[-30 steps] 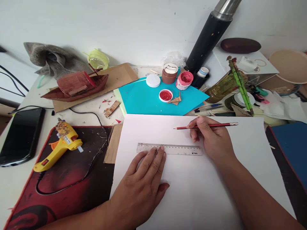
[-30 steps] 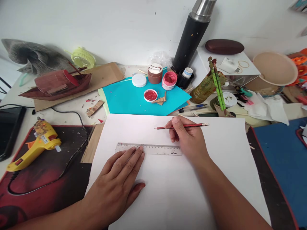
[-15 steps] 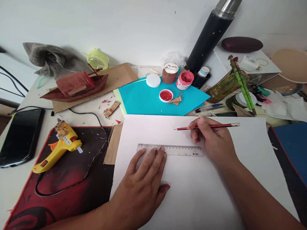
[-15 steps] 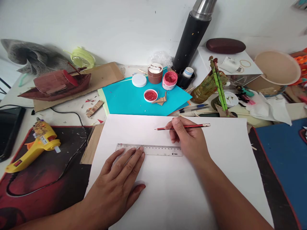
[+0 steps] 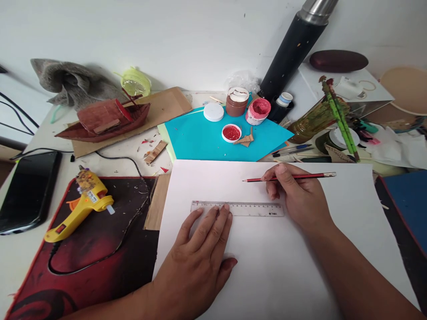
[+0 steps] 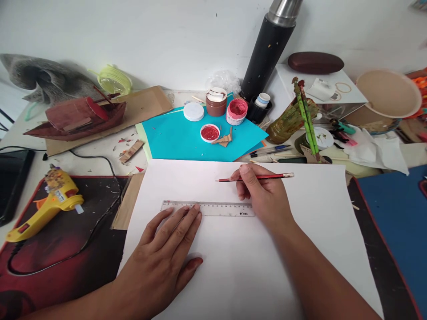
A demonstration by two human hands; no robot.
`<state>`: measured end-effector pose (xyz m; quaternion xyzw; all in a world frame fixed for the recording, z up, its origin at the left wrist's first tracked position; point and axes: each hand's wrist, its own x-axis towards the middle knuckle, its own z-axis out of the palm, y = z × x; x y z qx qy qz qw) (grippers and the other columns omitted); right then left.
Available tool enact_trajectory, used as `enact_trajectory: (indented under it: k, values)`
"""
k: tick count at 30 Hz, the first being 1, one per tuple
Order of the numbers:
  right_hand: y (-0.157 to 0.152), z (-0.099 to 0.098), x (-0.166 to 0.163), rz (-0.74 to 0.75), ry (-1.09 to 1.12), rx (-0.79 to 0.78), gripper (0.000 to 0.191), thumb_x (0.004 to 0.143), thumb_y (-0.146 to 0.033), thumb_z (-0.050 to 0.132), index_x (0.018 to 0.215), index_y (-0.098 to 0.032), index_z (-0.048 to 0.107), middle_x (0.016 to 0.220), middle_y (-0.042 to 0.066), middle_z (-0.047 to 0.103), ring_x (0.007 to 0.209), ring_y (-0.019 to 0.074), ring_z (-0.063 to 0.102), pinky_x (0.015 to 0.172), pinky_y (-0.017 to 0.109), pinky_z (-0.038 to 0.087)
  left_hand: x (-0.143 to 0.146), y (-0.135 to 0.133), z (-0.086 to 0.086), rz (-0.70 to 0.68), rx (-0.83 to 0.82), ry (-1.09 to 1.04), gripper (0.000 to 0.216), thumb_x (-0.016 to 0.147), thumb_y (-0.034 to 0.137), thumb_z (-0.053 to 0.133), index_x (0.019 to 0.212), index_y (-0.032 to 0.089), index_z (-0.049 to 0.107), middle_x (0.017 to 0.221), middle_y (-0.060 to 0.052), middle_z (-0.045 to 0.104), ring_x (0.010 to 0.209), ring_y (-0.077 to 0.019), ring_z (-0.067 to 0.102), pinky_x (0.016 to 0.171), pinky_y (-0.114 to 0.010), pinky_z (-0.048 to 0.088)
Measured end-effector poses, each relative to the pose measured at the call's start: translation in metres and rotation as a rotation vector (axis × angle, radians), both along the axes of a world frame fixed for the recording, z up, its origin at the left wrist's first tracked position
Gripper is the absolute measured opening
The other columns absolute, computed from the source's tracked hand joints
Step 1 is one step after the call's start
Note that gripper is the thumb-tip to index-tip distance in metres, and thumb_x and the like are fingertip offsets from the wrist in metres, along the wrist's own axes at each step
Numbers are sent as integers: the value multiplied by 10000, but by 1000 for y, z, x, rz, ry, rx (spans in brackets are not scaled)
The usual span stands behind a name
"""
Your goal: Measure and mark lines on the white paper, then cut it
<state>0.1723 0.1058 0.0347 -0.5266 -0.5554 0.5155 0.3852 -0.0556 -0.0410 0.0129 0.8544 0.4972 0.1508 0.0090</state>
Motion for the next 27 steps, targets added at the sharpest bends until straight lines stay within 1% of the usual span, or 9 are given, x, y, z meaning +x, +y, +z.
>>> enact_trajectory:
  k: [7,13,18,22,27]
  values:
    - [0,-2,0,-6,23,-23,492,995,-683,708,809,-231,770,602,14,616,557,177,560,526,312,432,0,0,0,-5,13,5,609,1104,431,528,1583,57,547,1670,-138,553,1524,-300,495,1352,-480,221]
    - [0,0,-1,-7,7,2,514,985,-704,706,805,-227,776,595,16,617,544,179,557,523,315,437,-1,0,1,-8,11,-13,601,1107,420,531,1574,42,550,1672,-134,547,1516,-302,502,1364,-482,194]
    - [-1,1,-1,-7,15,2,494,998,-678,709,813,-227,786,597,16,630,548,171,563,528,305,444,0,-1,1,-5,2,-17,611,1111,425,530,1580,34,539,1671,-135,545,1504,-301,515,1368,-480,180]
    - [0,1,-4,-21,32,0,514,968,-699,735,786,-221,783,578,12,620,533,165,548,515,298,435,0,-1,0,-8,2,-23,620,1108,427,544,1581,26,533,1668,-143,546,1507,-305,517,1367,-484,184]
    - [1,3,-6,-19,83,-4,537,924,-724,768,764,-211,775,557,3,602,515,155,533,497,288,419,1,1,-1,4,21,-63,591,1112,415,542,1567,37,551,1640,-140,580,1478,-301,556,1355,-474,224]
